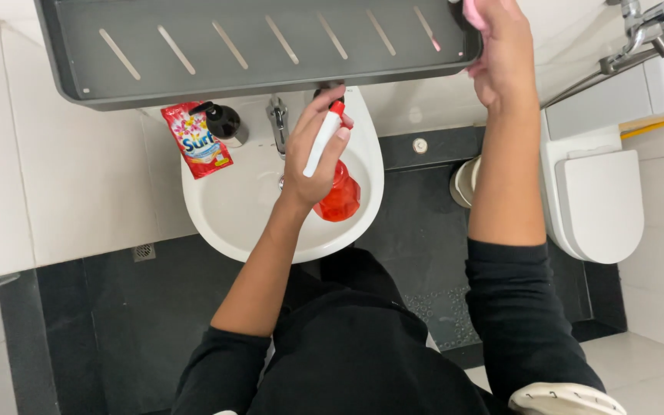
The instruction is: Cleaning a bathroom shelf and various toiletry bottles using a spray cleaner and a cloth.
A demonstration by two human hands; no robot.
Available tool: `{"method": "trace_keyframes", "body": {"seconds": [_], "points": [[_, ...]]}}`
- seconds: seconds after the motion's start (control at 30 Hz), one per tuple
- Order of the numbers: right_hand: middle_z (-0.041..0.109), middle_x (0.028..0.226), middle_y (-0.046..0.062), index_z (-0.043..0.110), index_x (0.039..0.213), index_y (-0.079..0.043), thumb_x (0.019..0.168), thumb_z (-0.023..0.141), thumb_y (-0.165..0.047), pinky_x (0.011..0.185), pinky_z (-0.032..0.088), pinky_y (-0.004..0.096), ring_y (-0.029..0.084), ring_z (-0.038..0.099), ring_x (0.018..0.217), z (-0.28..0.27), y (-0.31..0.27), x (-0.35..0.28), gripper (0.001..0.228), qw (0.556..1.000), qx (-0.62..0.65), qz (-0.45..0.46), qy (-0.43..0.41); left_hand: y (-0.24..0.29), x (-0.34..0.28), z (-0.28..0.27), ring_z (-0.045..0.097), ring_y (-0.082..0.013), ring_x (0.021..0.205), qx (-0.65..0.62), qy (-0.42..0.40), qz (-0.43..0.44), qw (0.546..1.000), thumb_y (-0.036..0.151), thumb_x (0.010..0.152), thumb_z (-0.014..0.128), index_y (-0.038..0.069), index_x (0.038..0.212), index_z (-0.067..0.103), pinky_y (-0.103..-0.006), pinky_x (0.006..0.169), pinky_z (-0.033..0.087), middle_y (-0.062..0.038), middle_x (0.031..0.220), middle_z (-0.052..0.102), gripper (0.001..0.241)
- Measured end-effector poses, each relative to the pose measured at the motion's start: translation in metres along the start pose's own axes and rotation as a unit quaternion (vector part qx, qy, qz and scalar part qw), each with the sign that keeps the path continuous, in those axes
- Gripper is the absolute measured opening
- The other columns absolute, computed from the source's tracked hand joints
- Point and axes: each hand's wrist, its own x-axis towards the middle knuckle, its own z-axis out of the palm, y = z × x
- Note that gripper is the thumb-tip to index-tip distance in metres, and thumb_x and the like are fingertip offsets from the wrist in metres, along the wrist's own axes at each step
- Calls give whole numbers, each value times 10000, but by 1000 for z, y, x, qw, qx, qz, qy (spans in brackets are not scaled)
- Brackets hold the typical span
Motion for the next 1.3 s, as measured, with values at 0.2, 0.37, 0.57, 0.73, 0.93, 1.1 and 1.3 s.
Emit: {"method": "trace_keyframes", "body": {"seconds": [0.2,0.37,0.57,0.73,0.93,1.1,1.3], "points": [[693,964,91,640,1132,8,935,571,-57,570,516,321,185,707,761,12,-10,-4,219,967,-217,-132,-38,1,8,-5,676,-224,1002,-8,21,-42,999,143,1012,558,-40,1180,667,-330,932,535,-162,1233,677,271],[689,801,76,642,1029,-12,917,587,-113,447,507,316,165,683,611,39,-27,-11,161,961,-272,-13,38,-3,9,-7,684,-226,1051,2,19,-18,1000,129,1027,564,-29,1142,668,-334,947,541,-163,1295,672,221],[717,951,45,639,1168,32,1010,579,-78,688,573,278,122,687,804,15,83,-21,201,975,-113,-159,102,-13,13,-11,685,-221,1033,-48,16,-38,998,133,1040,559,-17,1156,641,-339,956,543,-151,1294,681,206],[553,782,35,355,1351,-43,1066,634,-252,440,418,290,137,529,580,89,113,-29,450,925,220,-244,191,-14,17,-23,677,-214,976,-31,-11,-39,999,142,1027,587,-1,1173,651,-320,907,547,-152,1247,717,214],[549,1231,86,283,1432,-89,1023,557,-368,922,496,326,159,583,1074,243,88,-93,567,952,154,-54,260,-22,-10,-83,663,-294,1223,-2,-15,27,1000,146,1053,605,-29,1361,589,-367,1075,501,-193,1332,660,355],[550,1188,122,293,1370,-21,1022,522,-422,894,522,342,177,587,1036,336,102,-127,578,965,209,47,154,-17,-53,-172,644,-350,1241,54,45,-28,997,139,1009,598,-33,1318,610,-382,1088,496,-246,1377,617,353],[600,1112,118,416,1282,-3,1042,465,-425,847,539,367,193,610,977,413,112,-159,488,970,199,140,6,-9,-81,-237,501,-388,1483,110,136,18,984,108,993,544,-129,1306,589,-413,1219,410,-298,1612,414,395]]}}
